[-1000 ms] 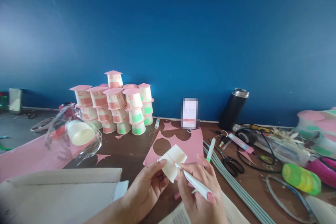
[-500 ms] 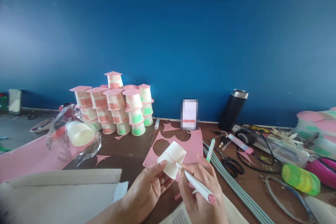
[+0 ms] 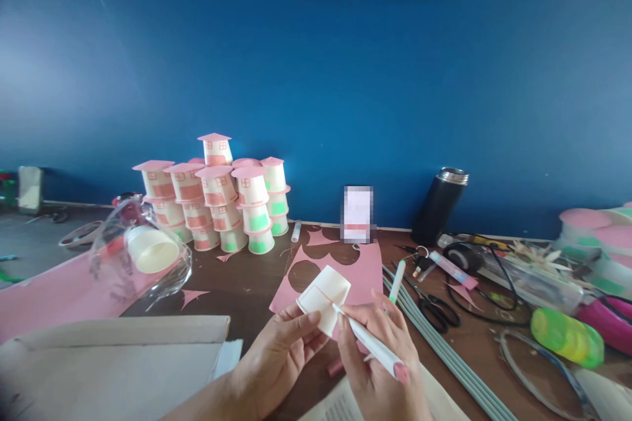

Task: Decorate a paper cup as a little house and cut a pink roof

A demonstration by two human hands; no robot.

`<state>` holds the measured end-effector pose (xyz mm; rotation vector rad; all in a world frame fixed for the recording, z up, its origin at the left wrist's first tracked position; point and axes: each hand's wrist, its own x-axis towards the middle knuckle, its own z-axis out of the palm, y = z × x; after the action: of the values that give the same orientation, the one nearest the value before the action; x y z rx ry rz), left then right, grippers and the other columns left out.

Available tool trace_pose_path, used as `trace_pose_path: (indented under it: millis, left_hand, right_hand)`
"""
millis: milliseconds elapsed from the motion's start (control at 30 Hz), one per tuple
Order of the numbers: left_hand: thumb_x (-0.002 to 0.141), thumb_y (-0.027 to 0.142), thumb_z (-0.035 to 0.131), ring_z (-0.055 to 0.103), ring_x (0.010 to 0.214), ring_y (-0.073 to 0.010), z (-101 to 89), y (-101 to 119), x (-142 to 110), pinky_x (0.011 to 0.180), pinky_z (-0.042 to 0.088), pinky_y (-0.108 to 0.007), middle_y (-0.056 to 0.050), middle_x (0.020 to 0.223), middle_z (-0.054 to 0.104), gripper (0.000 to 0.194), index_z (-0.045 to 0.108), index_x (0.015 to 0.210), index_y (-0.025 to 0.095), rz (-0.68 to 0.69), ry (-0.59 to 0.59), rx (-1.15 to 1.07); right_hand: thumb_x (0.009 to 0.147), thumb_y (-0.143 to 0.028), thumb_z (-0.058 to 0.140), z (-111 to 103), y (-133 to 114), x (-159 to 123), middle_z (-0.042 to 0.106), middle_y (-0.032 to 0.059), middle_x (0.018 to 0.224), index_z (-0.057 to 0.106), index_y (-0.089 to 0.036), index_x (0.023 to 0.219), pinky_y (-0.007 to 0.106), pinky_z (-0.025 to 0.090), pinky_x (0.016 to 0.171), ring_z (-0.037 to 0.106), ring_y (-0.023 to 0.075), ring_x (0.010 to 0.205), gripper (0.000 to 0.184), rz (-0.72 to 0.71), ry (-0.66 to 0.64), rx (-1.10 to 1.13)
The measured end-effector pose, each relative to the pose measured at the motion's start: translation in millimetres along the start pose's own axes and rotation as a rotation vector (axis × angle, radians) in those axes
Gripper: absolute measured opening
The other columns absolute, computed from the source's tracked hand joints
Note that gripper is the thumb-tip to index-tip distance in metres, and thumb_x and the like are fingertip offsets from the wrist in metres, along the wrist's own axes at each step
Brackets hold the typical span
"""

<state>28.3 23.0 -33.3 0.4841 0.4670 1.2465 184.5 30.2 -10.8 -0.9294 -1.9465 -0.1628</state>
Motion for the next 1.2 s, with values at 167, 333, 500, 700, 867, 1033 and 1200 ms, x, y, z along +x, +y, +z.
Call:
trace_pose_path:
  millis: [167,333,500,700,867,1033,1200]
  left_hand:
    - [0.081,0.016,0.070,0.066,0.097,-0.0186,-1.8,-1.0,-0.2,0.093,0.045,-0.032,-0.011,0.107,0.074,0.024,0.072,0.105,0.015,-0.022,0.036,-0.006]
    - [0.079,0.015,0.072,0.067,0.090,-0.0163,-2.1,-1.8,-0.3,0.089,0.048,-0.028,-0.009,0.098,0.076,0.017,0.074,0.096,0.015,-0.028,0.057,-0.023]
    - [0.079,0.014,0.072,0.067,0.091,-0.0160,-1.8,-0.9,0.8,0.089,0.048,-0.028,-0.008,0.099,0.076,0.019,0.074,0.098,0.016,-0.025,0.067,-0.025]
    - [0.079,0.014,0.073,0.067,0.092,-0.0160,-2.9,-1.4,1.1,0.091,0.047,-0.029,-0.007,0.100,0.076,0.021,0.074,0.100,0.017,-0.026,0.076,-0.029]
    - [0.079,0.015,0.073,0.066,0.091,-0.0159,-2.9,-2.4,0.3,0.092,0.046,-0.029,-0.007,0.100,0.076,0.022,0.074,0.100,0.018,-0.022,0.071,-0.034]
    - [0.076,0.015,0.075,0.067,0.087,-0.0154,-1.2,-1.4,1.9,0.089,0.047,-0.029,-0.007,0.097,0.076,0.022,0.075,0.098,0.017,-0.018,0.091,-0.045]
    - [0.074,0.015,0.077,0.066,0.084,-0.0149,0.1,-0.7,2.1,0.088,0.047,-0.029,-0.006,0.093,0.076,0.021,0.076,0.094,0.017,-0.023,0.098,-0.057]
  right_hand:
    - [0.096,-0.028,0.050,0.5,0.7,-0.1,0.070,0.0012,0.074,0.058,-0.022,0.095,0.042,0.046,0.077,0.070,0.0223,0.070,0.010,0.003,0.004,-0.011]
    - [0.096,-0.028,0.050,0.7,1.0,-1.1,0.069,0.0007,0.073,0.058,-0.022,0.095,0.041,0.047,0.077,0.070,0.0221,0.069,0.010,0.006,0.007,-0.016]
    - [0.096,-0.028,0.050,0.6,0.0,-0.9,0.070,0.0012,0.075,0.058,-0.022,0.096,0.041,0.047,0.076,0.070,0.0222,0.071,0.010,0.002,0.003,-0.019]
    - [0.095,-0.026,0.051,1.9,0.7,-2.0,0.068,0.0014,0.074,0.057,-0.022,0.095,0.042,0.046,0.077,0.070,0.0237,0.078,0.008,0.002,-0.022,0.012]
    - [0.095,-0.025,0.052,1.6,-1.8,-1.3,0.068,0.0017,0.075,0.057,-0.021,0.097,0.041,0.047,0.077,0.069,0.0230,0.077,0.007,-0.006,-0.026,0.015]
    - [0.095,-0.025,0.051,0.9,-2.2,-3.4,0.068,0.0025,0.075,0.057,-0.021,0.096,0.041,0.047,0.077,0.069,0.0241,0.082,0.007,-0.005,-0.037,0.023]
    - [0.094,-0.023,0.053,1.7,-0.5,-6.9,0.067,0.0019,0.075,0.057,-0.020,0.097,0.041,0.046,0.078,0.069,0.0222,0.079,0.006,0.003,-0.046,0.034]
